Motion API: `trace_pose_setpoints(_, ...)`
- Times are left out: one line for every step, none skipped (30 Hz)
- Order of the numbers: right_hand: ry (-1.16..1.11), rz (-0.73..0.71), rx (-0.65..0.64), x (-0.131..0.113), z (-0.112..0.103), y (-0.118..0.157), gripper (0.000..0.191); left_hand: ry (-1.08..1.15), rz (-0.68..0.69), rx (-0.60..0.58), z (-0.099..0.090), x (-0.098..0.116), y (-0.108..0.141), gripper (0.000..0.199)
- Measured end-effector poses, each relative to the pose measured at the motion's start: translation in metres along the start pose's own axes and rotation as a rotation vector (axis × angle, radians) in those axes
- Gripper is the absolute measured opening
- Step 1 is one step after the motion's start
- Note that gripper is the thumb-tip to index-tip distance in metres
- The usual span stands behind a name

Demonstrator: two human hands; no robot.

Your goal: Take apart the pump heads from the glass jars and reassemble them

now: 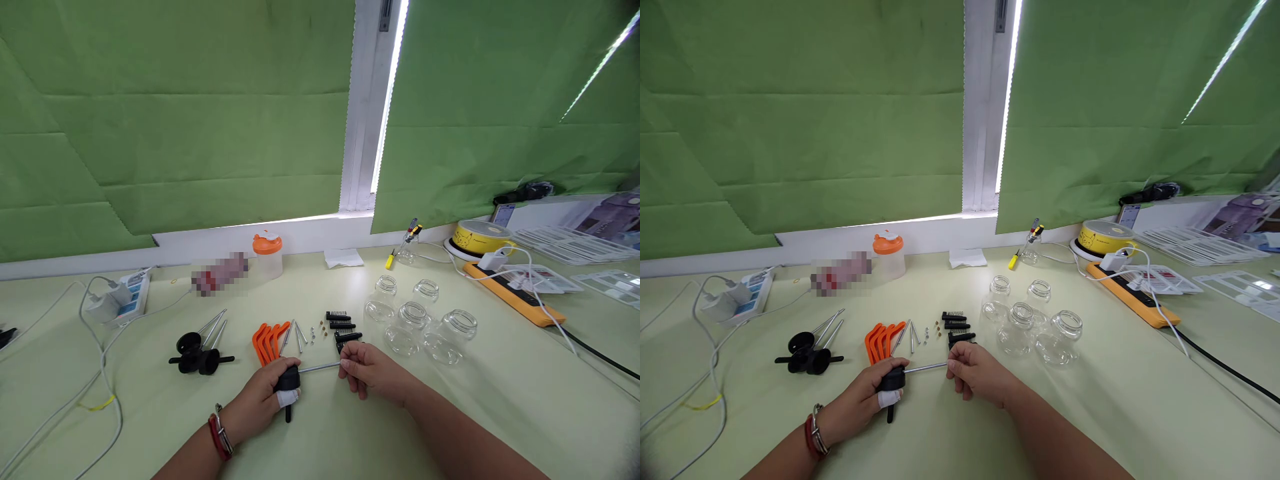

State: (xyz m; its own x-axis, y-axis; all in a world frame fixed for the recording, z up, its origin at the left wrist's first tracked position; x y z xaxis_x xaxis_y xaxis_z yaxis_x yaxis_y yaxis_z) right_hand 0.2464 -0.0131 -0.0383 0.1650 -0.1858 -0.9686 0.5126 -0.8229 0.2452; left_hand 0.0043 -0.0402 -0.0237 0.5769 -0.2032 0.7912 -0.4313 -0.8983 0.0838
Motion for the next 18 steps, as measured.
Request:
trace_pose_setpoints(0.016,0.010,0.000,0.0000,-0.0001,-0.0002,0.031,0.001,0.002,0.000,-0.0001,0.0002,0.0001,0.038)
trace_pose_setpoints(0.031,0.018,0.000,0.0003,-0.0003,-0.0004,0.032,0.000,0.004,0.000,-0.0002,0.0004,0.0002,0.038)
trace_pose_setpoints(0.041,0.024,-0.001,0.0009,-0.0005,-0.0006,0.033,-0.002,0.004,-0.001,-0.0002,0.0006,0.0003,0.038)
trace_pose_setpoints(0.047,0.030,0.000,0.0015,-0.0007,-0.0006,0.035,-0.004,0.003,-0.002,-0.0002,0.0007,0.0005,0.038)
trace_pose_setpoints(0.049,0.036,0.000,0.0020,-0.0009,-0.0006,0.037,-0.005,0.000,-0.002,-0.0002,0.0007,0.0006,0.038)
trace_pose_setpoints(0.051,0.042,0.002,0.0023,-0.0011,-0.0004,0.038,-0.004,-0.002,-0.002,-0.0001,0.0007,0.0007,0.038)
trace_pose_setpoints(0.052,0.047,0.004,0.0024,-0.0011,-0.0001,0.039,-0.003,-0.004,0.000,-0.0001,0.0007,0.0007,0.038)
trace_pose_setpoints(0.055,0.051,0.005,0.0023,-0.0011,0.0003,0.040,-0.002,-0.005,0.002,-0.0001,0.0006,0.0007,0.038)
trace_pose_setpoints(0.058,0.053,0.006,0.0021,-0.0011,0.0006,0.041,-0.003,-0.004,0.004,-0.0001,0.0006,0.0006,0.038)
trace_pose_setpoints(0.060,0.052,0.004,0.0019,-0.0009,0.0008,0.042,-0.005,-0.002,0.005,-0.0001,0.0005,0.0005,0.038)
trace_pose_setpoints(0.058,0.047,0.003,0.0019,-0.0008,0.0009,0.041,-0.007,0.000,0.003,-0.0001,0.0004,0.0003,0.038)
trace_pose_setpoints(0.048,0.037,0.004,0.0020,-0.0006,0.0009,0.039,-0.009,0.001,0.001,-0.0001,0.0003,0.0002,0.038)
trace_pose_setpoints(0.030,0.024,0.007,0.0025,-0.0006,0.0006,0.036,-0.009,0.002,-0.001,-0.0001,0.0002,0.0000,0.037)
trace_pose_setpoints(0.007,0.009,0.009,0.0033,-0.0006,0.0003,0.033,-0.008,0.003,-0.002,-0.0001,0.0001,-0.0002,0.038)
trace_pose_setpoints(-0.016,-0.004,0.010,0.0042,-0.0007,-0.0002,0.031,-0.007,0.001,-0.002,-0.0001,-0.0001,-0.0003,0.038)
trace_pose_setpoints(-0.033,-0.016,0.008,0.0052,-0.0008,-0.0007,0.031,-0.005,-0.002,-0.003,-0.0001,-0.0003,-0.0004,0.038)
trace_pose_setpoints(-0.042,-0.021,0.005,0.0061,-0.0009,-0.0012,0.030,-0.005,-0.002,-0.004,0.0000,-0.0005,-0.0004,0.038)
trace_pose_setpoints(-0.042,-0.022,0.000,0.0069,-0.0010,-0.0016,0.029,-0.006,-0.001,-0.005,0.0001,-0.0006,-0.0004,0.038)
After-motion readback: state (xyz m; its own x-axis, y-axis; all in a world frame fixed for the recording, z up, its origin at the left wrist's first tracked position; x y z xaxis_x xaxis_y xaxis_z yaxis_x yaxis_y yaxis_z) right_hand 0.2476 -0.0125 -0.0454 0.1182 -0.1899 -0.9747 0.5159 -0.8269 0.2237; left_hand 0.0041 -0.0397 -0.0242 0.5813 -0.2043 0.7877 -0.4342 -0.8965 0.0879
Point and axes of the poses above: each hand's wrist, its own y-axis away from the middle knuckle, its own z-axis out of the palm, x = y × z, the point moved 2 cm from there along -y, towards the middle knuckle, and after that the axes turned 1 degree about -z, right-handed, at the moved point
